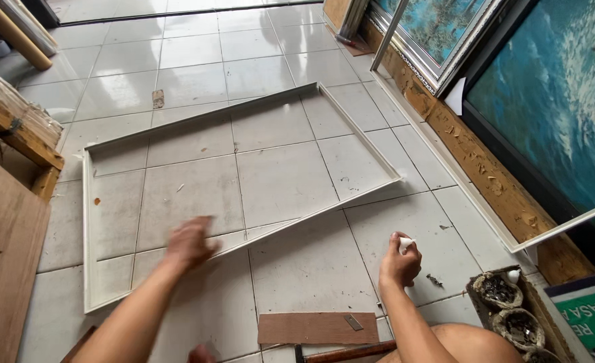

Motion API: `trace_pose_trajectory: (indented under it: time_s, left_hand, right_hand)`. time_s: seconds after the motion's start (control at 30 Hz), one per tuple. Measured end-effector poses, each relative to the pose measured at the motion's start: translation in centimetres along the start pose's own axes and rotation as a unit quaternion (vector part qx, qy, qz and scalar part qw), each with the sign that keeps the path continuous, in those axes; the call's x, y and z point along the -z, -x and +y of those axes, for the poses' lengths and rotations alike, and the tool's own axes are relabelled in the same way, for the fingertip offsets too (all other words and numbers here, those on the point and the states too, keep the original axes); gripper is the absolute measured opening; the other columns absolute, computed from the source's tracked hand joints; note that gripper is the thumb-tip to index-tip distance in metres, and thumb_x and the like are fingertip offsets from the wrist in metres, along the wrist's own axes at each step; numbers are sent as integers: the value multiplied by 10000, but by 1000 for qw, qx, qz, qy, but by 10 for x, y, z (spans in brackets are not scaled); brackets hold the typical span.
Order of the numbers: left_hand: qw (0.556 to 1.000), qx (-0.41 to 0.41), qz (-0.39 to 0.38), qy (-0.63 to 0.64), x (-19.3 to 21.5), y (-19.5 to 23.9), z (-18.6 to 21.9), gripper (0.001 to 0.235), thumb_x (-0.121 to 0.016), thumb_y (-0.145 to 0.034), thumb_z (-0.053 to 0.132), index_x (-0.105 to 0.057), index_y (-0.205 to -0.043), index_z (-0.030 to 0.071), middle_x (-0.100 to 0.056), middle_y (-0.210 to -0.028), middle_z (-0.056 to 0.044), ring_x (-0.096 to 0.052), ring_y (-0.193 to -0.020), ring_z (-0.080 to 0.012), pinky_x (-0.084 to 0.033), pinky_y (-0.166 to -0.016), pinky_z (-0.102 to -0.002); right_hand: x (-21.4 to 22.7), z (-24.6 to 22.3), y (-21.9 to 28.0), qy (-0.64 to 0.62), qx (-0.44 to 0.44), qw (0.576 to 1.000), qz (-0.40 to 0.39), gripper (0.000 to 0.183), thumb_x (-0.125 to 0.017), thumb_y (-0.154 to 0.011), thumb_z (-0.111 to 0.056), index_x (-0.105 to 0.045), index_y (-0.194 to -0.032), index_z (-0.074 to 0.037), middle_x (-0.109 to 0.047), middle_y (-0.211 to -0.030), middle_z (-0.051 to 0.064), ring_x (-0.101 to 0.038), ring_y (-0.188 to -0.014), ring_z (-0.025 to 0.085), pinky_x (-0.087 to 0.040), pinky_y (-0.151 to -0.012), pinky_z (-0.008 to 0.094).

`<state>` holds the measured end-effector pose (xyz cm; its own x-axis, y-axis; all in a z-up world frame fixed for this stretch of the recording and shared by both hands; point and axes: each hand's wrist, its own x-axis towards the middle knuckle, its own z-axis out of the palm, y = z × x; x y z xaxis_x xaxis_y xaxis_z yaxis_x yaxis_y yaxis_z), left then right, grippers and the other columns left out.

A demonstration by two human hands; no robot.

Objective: The person sits on the floor and assembles a white rectangular frame by applying glue to the corners and pressing the pieces together. They repeatedly lift and rotate the frame to work on different corners, using a small bottle to apply adhesive and their hands to hold the joints until set.

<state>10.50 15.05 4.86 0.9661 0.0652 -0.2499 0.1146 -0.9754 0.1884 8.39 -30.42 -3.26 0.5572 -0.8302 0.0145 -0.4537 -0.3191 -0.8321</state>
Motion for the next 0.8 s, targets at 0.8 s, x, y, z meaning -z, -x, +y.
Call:
trace_pose_trajectory:
  time_s: [0.8]
  left_hand:
    - [933, -252, 41, -255, -43, -1, 77, 609, -605, -809, 33, -593, -1284, 413, -662, -1270, 177, -516, -1316, -127, -366, -1197, -507]
  right_hand:
    - [14, -3, -31, -197, -50, 971, 129, 212, -701, -960, -412, -725, -1070, -233, -661, -1012, 71, -636, -982, 299, -463, -924, 399]
